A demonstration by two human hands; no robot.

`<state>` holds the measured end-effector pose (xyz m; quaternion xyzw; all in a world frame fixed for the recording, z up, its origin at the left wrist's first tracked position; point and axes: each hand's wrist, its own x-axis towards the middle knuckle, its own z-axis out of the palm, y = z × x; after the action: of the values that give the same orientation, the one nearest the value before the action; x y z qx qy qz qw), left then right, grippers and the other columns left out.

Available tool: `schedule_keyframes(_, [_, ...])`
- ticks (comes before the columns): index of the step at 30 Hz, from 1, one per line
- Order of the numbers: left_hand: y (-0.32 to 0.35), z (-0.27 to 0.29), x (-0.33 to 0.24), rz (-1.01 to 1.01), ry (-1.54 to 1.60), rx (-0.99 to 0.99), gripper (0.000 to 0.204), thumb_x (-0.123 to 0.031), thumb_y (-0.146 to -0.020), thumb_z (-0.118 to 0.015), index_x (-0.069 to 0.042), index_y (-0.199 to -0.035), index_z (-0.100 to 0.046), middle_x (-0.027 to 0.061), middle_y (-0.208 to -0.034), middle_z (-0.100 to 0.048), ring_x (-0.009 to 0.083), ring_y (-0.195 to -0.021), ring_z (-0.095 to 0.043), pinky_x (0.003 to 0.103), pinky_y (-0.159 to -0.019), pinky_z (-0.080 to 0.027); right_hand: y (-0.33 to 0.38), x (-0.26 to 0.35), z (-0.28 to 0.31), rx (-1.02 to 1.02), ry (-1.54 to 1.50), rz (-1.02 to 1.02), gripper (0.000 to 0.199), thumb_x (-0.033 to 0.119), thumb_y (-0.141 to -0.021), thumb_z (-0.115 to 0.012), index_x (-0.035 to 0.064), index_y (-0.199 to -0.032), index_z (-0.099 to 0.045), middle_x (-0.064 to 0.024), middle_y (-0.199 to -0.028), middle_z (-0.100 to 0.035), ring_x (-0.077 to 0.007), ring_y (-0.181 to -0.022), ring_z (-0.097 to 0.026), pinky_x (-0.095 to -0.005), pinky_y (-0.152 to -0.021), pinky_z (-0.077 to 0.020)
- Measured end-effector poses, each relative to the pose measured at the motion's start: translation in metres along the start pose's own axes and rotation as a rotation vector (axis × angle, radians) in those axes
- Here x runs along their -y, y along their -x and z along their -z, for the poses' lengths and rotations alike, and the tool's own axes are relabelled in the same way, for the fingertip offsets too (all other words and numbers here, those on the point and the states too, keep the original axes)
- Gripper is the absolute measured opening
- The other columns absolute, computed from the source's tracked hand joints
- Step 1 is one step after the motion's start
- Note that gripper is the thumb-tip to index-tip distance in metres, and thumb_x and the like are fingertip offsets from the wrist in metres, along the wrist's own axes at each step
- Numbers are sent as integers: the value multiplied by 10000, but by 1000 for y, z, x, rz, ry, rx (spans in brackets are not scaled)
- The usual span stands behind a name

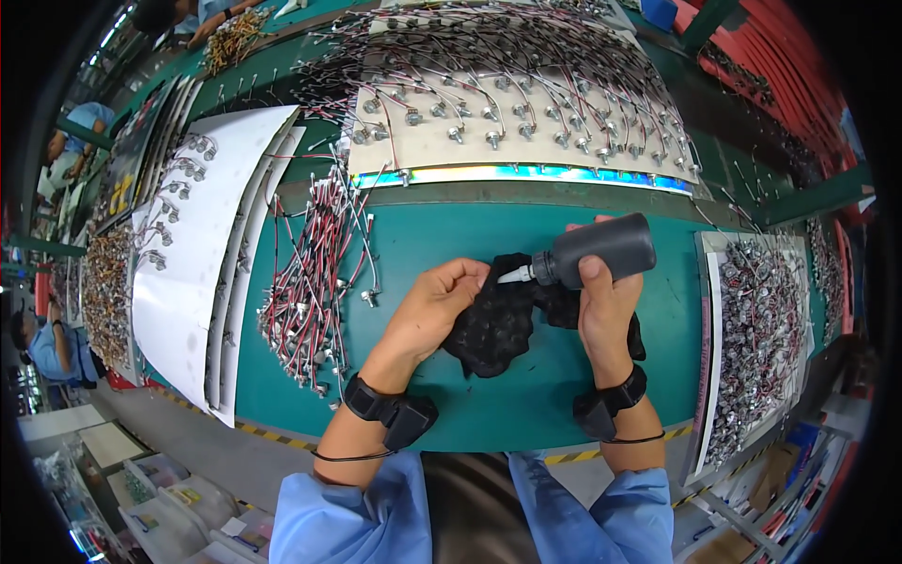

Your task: The person picks up a wire assembly, applies glue to the connector from a squeeze bottle, and places it onto a stack of paper. This process is repeated several times, occasionally wiping the tip of the glue bottle with a black cloth.

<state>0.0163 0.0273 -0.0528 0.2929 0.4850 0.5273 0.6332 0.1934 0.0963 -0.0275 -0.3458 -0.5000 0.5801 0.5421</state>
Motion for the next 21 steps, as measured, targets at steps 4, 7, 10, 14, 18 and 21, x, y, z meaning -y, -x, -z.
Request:
schedule_keyframes(4, [0, -1, -1, -53, -283, -7, 156, -105, -882, -493, 17, -938, -572, 5, -781, -577, 80, -655, -460, 199, -602, -380, 4, 1, 0, 54, 72, 103, 586, 255, -742, -696, -28, -1157, -394, -115, -1014, -524, -209, -988, -539, -312, -847, -443])
schedule_keyframes(7, [1, -5, -5, -94, -434, -4, 140, -92, -876, -497, 22, -914, -568, 18, -738, -560, 85, -639, -452, 207, -588, -376, 4, 1, -1, 46, 40, 75, 578, 252, -753, -689, -24, -1164, -389, -110, -1001, -530, -219, -992, -540, -319, -851, -443])
schedule_keyframes(10, [3, -9, -9, -185, -571, -6, 130, -84, -871, -499, 29, -881, -560, 31, -687, -529, 86, -626, -439, 218, -571, -374, 1, 0, -2, -12, -45, 9, 540, 262, -774, -670, -12, -1154, -402, -98, -976, -541, -206, -957, -547, -305, -816, -448])
schedule_keyframes(14, [4, -13, -11, -250, -553, -20, 110, -66, -860, -505, 34, -835, -544, 51, -653, -508, 97, -629, -447, 229, -571, -379, -7, -5, 5, -100, -189, -155, 426, 300, -820, -615, 21, -1097, -453, -67, -921, -561, -148, -836, -553, -254, -695, -446])
schedule_keyframes(18, [1, -14, -5, -309, -505, -105, 102, -55, -860, -500, 33, -823, -535, 46, -652, -513, 94, -625, -448, 235, -571, -383, -14, -6, 10, -104, -254, -277, 324, 338, -862, -551, 55, -1013, -501, -40, -876, -575, -88, -700, -514, -217, -570, -393])
schedule_keyframes(21, [-1, -4, -3, -417, -425, -237, 108, -57, -869, -493, 30, -826, -539, 22, -636, -499, 79, -606, -424, 233, -544, -364, -18, -2, 11, -199, -359, -273, 297, 356, -879, -519, 71, -963, -519, -35, -863, -583, -64, -618, -471, -208, -512, -346])
